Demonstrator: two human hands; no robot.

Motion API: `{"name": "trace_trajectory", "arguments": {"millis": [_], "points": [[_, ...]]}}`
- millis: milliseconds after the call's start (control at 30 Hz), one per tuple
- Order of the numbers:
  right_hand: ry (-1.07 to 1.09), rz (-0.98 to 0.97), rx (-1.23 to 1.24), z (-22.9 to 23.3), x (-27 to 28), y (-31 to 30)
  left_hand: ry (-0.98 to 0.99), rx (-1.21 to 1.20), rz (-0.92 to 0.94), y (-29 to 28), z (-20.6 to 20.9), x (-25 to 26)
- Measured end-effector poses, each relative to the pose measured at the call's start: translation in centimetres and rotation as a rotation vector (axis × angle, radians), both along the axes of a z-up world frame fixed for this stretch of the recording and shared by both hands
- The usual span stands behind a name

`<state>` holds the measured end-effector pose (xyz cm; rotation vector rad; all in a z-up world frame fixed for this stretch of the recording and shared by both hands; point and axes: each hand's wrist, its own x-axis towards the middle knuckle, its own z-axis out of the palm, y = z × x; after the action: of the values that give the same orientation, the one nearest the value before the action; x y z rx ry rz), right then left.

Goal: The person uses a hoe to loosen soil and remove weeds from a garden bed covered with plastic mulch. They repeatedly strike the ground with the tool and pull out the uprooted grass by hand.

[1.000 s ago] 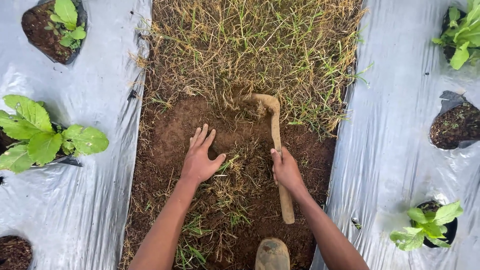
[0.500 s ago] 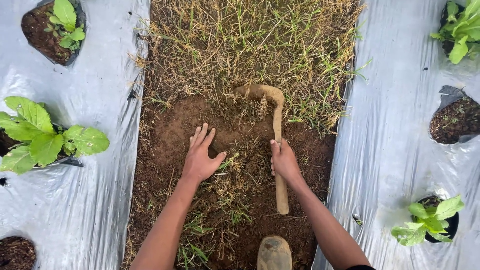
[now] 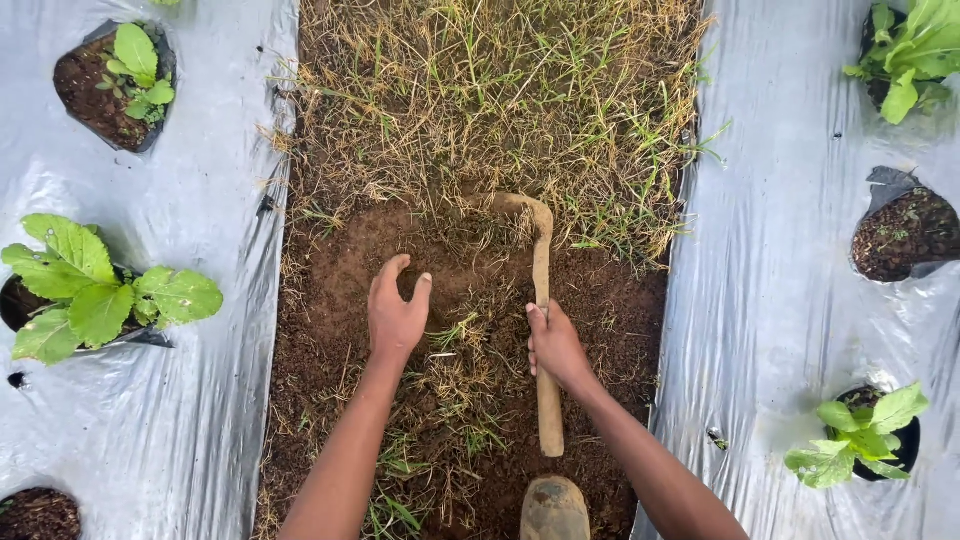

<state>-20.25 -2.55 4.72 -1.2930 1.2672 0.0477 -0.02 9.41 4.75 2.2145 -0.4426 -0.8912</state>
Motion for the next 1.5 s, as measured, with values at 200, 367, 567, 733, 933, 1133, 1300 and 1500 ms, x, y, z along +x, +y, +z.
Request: {"name": "trace_trajectory", "arguments": {"millis": [200,367,567,733,933,1133,1300,1500], "points": [[0.100,0.144,-0.008,-0.4,-5.2,3.2,-0.131,-0.118,0.066,-4.6,-2.8,1.0],[0.207,0.254,-0.251,-0.4,-8.1,4.1,-0.219,0.010,-0.028,-7.0,-7.1,1.1],[0.029,0.063,-0.332,1.1,-6.7,-0.7,-0.275,0.006,0.005,-6.9,-9.9,1.2],[-0.233,-0.213,-0.098,1.5,-1.2,-3.1,-0.273,0.029,-0.053,-5.7,-8.9,0.3],[-0.259,-0.070,-0.025,-1.3,1.6,-3.1,-0.316,0.023,-0.599,-0.7,-7.7,0.5],[-0.058,0.093,0.010,-0.8,-2.0,-0.3,-0.205,0.261,-0.870,5.7,-2.9,3.1],[0.133,0.344,0.035,1.0,-7.8,1.7,-0.325,0.439,-0.622,7.6,-0.9,6.1],[0.280,0.490,-0.161,5.1,-9.1,0.5,-0.252,0.007,-0.473,4.9,-4.8,1.8]]}}
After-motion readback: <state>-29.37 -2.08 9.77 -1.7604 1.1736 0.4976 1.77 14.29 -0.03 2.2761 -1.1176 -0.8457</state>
